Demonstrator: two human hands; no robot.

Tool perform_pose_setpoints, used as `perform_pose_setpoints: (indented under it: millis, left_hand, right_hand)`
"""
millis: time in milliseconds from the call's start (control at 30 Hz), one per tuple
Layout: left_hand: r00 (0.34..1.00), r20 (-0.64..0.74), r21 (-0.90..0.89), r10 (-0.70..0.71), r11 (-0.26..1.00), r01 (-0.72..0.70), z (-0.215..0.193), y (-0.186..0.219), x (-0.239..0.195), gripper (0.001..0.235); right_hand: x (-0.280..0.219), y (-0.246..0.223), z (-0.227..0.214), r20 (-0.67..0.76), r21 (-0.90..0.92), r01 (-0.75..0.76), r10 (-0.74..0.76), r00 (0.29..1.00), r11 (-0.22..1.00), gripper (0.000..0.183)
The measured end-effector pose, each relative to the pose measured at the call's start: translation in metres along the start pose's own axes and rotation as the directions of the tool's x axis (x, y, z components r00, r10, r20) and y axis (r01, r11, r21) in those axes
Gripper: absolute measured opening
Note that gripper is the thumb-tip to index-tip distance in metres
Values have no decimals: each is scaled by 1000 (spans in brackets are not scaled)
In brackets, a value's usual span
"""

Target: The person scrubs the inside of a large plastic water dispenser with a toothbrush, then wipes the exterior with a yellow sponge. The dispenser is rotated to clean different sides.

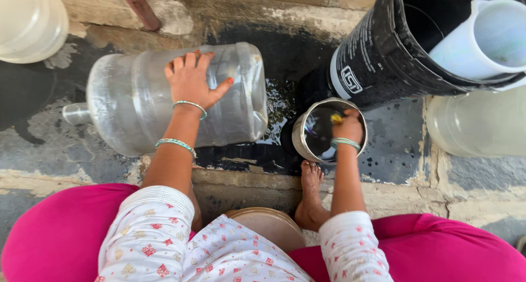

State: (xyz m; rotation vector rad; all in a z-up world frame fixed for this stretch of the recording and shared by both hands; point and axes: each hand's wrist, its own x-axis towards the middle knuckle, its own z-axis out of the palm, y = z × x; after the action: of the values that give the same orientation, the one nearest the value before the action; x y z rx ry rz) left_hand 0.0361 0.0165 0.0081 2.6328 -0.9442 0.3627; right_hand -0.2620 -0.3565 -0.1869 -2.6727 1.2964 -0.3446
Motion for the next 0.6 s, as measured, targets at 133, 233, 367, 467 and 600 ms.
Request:
perform_pose_setpoints:
  millis: [133, 233, 367, 467, 600]
  left_hand:
    - [999, -47, -20, 23, 1000, -24, 0, 0, -2, 76]
    - [999, -47, -50, 20, 998, -23, -2, 1, 0, 75]
    - [1000, -28, -73, 1, 997, -3, -5, 3, -2, 76]
    - [1000, -30, -84, -8, 996, 6, -7, 3, 1, 74]
    - [998, -58, -90, -8, 996, 3, -5, 5, -3, 74]
  right_hand:
    - [-9, -13, 32, 128, -294, 45, -8, 992, 955, 30]
    - [-5, -21, 43, 299, -171, -9, 61, 952, 985, 41]
    - [-11, -12, 38, 446, 164, -104, 21, 895, 981, 49]
    - [-5, -11, 29, 372, 135, -255, 189, 909, 958, 48]
    - [-14, -10, 32, 283, 71, -274, 244, 927, 959, 43]
